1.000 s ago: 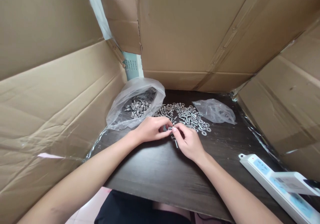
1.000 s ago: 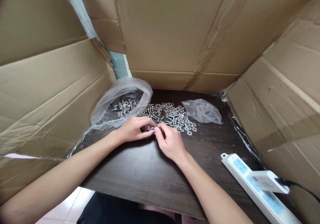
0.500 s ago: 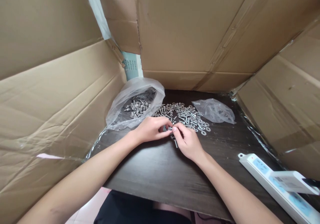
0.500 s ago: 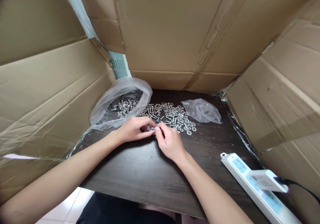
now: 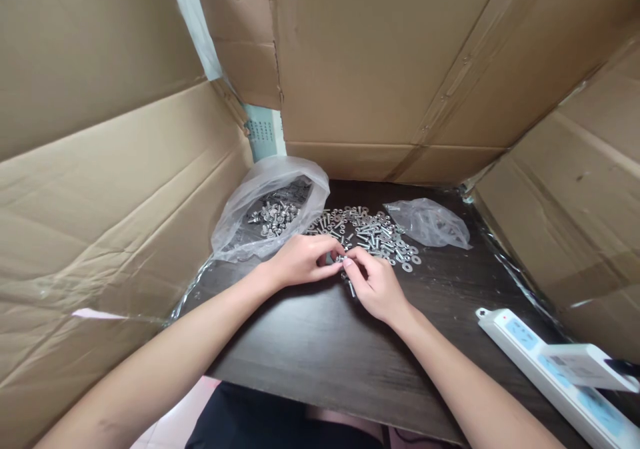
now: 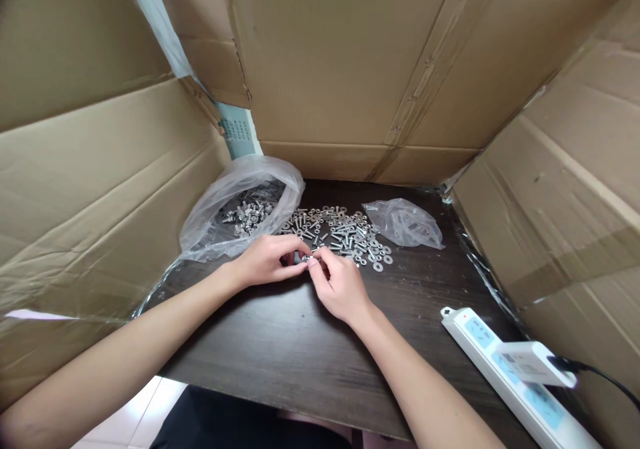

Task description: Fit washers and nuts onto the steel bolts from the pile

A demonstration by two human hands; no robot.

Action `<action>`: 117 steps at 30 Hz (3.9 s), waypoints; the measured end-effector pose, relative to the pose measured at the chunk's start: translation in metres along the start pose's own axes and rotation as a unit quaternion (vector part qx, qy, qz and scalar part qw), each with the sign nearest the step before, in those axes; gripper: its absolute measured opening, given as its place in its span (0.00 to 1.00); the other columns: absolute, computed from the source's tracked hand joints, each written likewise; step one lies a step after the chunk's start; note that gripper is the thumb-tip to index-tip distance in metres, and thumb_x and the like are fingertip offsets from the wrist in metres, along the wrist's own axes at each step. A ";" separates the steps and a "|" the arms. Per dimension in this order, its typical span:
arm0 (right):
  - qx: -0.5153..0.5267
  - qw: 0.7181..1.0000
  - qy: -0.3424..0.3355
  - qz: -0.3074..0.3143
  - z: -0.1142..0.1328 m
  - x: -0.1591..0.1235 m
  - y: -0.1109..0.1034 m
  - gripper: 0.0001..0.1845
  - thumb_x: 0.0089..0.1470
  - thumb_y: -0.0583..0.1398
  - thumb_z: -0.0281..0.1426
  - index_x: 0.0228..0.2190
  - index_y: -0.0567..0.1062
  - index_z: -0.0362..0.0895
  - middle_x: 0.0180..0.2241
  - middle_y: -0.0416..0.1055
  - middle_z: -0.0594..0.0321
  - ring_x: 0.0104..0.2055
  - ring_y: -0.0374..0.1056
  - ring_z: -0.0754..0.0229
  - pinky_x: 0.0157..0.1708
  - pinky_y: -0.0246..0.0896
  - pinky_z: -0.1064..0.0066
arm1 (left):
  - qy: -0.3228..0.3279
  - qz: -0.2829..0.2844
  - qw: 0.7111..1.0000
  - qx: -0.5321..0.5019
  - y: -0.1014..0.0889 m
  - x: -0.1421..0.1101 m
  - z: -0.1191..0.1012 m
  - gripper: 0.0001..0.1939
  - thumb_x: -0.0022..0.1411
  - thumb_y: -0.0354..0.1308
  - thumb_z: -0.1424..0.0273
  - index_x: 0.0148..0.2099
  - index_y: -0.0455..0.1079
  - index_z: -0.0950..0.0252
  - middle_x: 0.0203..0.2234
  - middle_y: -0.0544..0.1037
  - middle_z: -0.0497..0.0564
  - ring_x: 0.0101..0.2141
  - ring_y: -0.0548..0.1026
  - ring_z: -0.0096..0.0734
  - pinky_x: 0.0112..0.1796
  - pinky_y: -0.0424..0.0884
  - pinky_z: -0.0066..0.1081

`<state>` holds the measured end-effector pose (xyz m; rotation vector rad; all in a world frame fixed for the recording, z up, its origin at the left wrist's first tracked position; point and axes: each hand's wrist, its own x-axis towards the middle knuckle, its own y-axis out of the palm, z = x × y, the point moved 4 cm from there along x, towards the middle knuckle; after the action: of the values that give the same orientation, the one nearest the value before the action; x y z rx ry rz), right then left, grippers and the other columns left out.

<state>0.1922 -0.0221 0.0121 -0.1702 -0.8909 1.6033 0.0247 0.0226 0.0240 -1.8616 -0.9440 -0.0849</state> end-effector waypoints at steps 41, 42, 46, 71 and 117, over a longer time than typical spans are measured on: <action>-0.008 1.000 -0.002 -0.010 -0.001 -0.001 0.000 0.11 0.68 0.54 0.36 0.35 0.73 0.45 0.23 0.69 0.67 0.24 0.64 0.61 0.27 0.54 0.70 | 0.016 -0.016 1.000 0.003 -0.001 0.000 0.000 0.09 0.70 0.60 0.64 0.45 0.75 0.64 0.33 0.81 0.48 0.27 0.76 0.25 0.31 0.68 0.25; -0.004 1.000 -0.004 -0.009 -0.001 -0.001 0.000 0.11 0.68 0.54 0.36 0.35 0.73 0.45 0.23 0.69 0.67 0.24 0.65 0.61 0.27 0.54 0.70 | 0.016 -0.016 1.000 0.002 -0.001 0.000 0.000 0.09 0.70 0.60 0.64 0.45 0.75 0.64 0.33 0.81 0.48 0.27 0.76 0.24 0.31 0.68 0.25; 0.005 1.000 -0.006 -0.009 0.000 -0.001 0.000 0.12 0.69 0.54 0.35 0.36 0.73 0.45 0.26 0.72 0.66 0.26 0.67 0.61 0.29 0.56 0.70 | 0.016 -0.018 1.000 0.000 -0.001 0.000 0.001 0.08 0.69 0.61 0.65 0.45 0.75 0.64 0.33 0.81 0.47 0.27 0.76 0.24 0.31 0.68 0.25; -0.013 1.000 -0.005 -0.016 -0.001 -0.001 0.000 0.13 0.70 0.53 0.37 0.36 0.74 0.45 0.27 0.73 0.64 0.27 0.69 0.59 0.30 0.57 0.69 | 0.021 -0.020 1.000 0.011 -0.001 0.000 0.000 0.10 0.71 0.58 0.63 0.45 0.74 0.64 0.34 0.80 0.49 0.27 0.76 0.25 0.31 0.68 0.26; -0.023 1.000 0.006 0.004 -0.003 0.000 0.002 0.17 0.72 0.49 0.37 0.31 0.68 0.47 0.24 0.70 0.64 0.26 0.67 0.59 0.29 0.56 0.69 | 0.021 -0.019 1.000 0.005 -0.001 0.000 -0.001 0.10 0.72 0.58 0.63 0.47 0.75 0.64 0.34 0.81 0.49 0.28 0.77 0.26 0.32 0.71 0.25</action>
<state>0.1923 -0.0205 0.0092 -0.2160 -0.9192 1.5893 0.0248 0.0215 0.0251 -1.8259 -0.9492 -0.1417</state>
